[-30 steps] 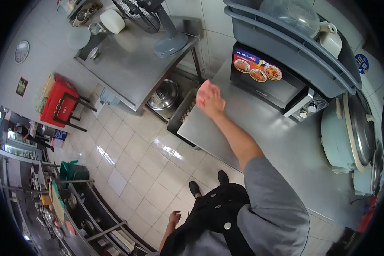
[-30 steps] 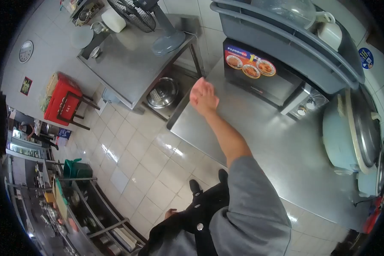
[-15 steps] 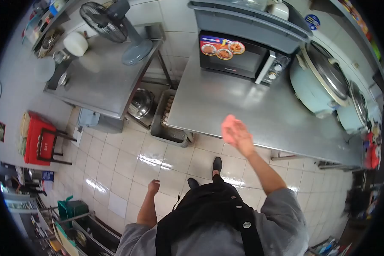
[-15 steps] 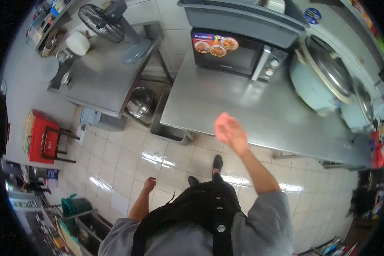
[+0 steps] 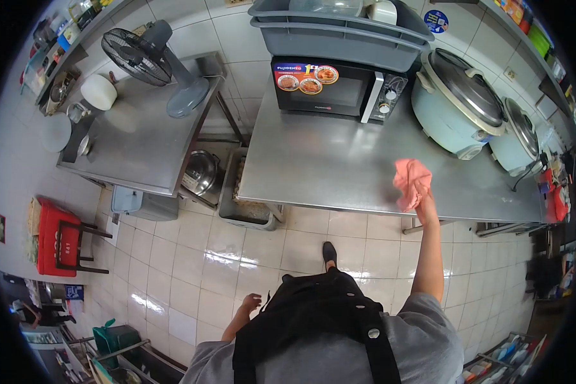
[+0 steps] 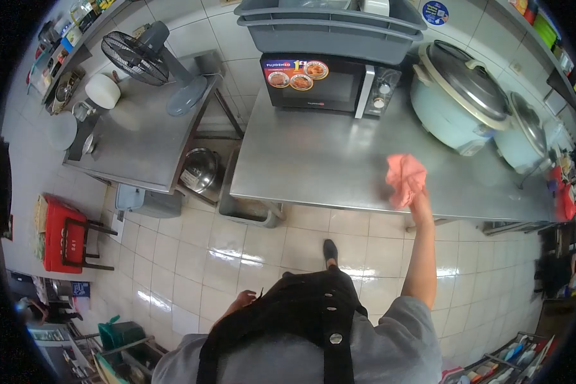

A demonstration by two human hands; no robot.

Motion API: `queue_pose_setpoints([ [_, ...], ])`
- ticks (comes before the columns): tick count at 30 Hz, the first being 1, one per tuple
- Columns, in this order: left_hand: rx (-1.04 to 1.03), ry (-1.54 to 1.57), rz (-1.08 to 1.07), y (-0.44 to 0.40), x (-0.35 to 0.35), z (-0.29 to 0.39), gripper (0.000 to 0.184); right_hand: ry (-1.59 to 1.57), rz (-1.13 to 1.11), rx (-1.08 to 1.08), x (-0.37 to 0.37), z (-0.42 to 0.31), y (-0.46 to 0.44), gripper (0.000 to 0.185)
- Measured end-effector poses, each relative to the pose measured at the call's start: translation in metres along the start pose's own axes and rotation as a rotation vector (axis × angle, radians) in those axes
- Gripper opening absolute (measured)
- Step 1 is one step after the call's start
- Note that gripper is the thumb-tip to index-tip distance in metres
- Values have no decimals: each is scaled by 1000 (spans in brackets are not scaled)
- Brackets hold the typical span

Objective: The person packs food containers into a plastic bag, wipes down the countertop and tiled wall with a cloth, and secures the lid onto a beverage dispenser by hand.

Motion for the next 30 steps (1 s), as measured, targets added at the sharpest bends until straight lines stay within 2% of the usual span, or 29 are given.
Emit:
queue_pose_setpoints([
  [2,27,-75,103,30,11,9,20,596,425,156,35,-23,-22,57],
  [3,121,85,156,30,17,-10,21,831,559,534,65,-24,-46,61],
  [4,218,246,210,34,18,-26,21,827,547,535,64,-22,-53,61],
  [5,236,49,269,44,26,-12,24,1180,515,682,41,-23,-55,61],
  [6,242,43,278,49,27,4,24,1531,472,821,18,-14,-58,62],
  [8,265,266,431,51,31,9,27,1639,508,833,-20,-2,-62,64],
  [10,268,306,465,44,26,28,31,1762,541,840,-53,6,-81,67],
  [12,186,383,509,32,18,50,32,1593,970,846,-67,-7,-119,51],
  [14,154,367,495,17,1,71,32,1241,556,780,-149,-29,-124,37],
  [15,109,353,479,6,-8,86,32,1103,413,1080,-196,-21,-110,30],
  [16,66,341,463,-3,-17,99,32,956,58,962,-230,11,-132,31],
  [17,-6,262,443,-9,-26,110,32,1274,112,1177,-268,30,-116,33],
  [19,-88,173,411,-13,-46,135,33,1358,-36,1051,-311,76,-145,38],
  [21,-70,131,414,-13,-62,134,33,1313,-139,974,-348,76,-173,38],
  [25,-10,132,412,2,-90,126,33,1364,-112,1004,-399,95,-174,39],
  [27,35,181,443,6,-107,89,33,1385,-653,886,-409,130,-123,39],
  [28,32,186,446,8,-115,73,33,1328,-724,917,-400,146,-98,40],
  [30,86,307,314,16,-134,52,32,1245,-841,988,-372,162,-41,39],
])
Point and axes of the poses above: each hand's wrist, its own y-axis away from the middle knuckle, its own x-axis out of the back of the hand, z = x × y, the point moved 8 cm from there along -y, towards the middle knuckle, and after that the axes turned 9 degrees about -x, right-handed, at the moved point
